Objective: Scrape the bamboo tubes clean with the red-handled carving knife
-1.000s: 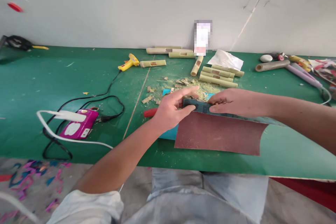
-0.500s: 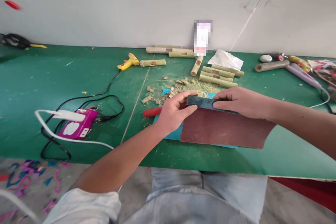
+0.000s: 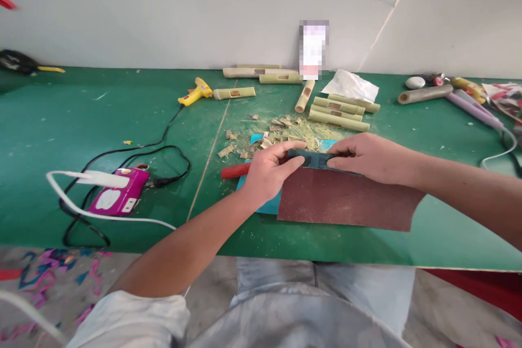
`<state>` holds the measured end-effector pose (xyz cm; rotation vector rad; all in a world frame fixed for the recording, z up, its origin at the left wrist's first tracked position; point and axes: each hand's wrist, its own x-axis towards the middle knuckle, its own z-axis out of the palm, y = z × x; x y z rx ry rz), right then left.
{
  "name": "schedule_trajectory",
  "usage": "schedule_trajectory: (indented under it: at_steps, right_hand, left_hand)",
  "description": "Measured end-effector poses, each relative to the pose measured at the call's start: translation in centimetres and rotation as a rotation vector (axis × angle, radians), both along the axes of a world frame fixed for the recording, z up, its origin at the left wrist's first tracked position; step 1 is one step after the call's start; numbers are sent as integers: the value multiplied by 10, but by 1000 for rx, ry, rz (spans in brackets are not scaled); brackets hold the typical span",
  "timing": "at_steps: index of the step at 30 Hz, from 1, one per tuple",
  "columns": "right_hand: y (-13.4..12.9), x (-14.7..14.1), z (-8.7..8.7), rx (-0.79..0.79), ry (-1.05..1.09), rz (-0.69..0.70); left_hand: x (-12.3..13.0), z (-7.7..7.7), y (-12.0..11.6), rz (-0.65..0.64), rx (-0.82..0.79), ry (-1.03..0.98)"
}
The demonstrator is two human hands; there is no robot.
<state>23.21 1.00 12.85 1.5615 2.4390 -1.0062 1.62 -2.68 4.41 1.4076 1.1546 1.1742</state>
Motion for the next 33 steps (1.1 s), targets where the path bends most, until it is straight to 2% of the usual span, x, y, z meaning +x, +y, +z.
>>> schedule_trajectory:
  at_steps: [10, 20, 25, 33]
  right_hand:
    - [1, 0, -4, -109, 35, -74]
    - [-2, -3, -6, -112, 65, -93]
    - [-2, -2, -8, -152, 82, -118]
    - [-4, 0, -11, -126, 106, -124]
  left_hand:
    - [0, 1, 3, -34, -79, -80]
    - [-3, 3, 2, -26, -4, 76]
    - [-4, 2, 2, -31, 15, 91]
    - [-5, -1, 4, -58, 18, 50]
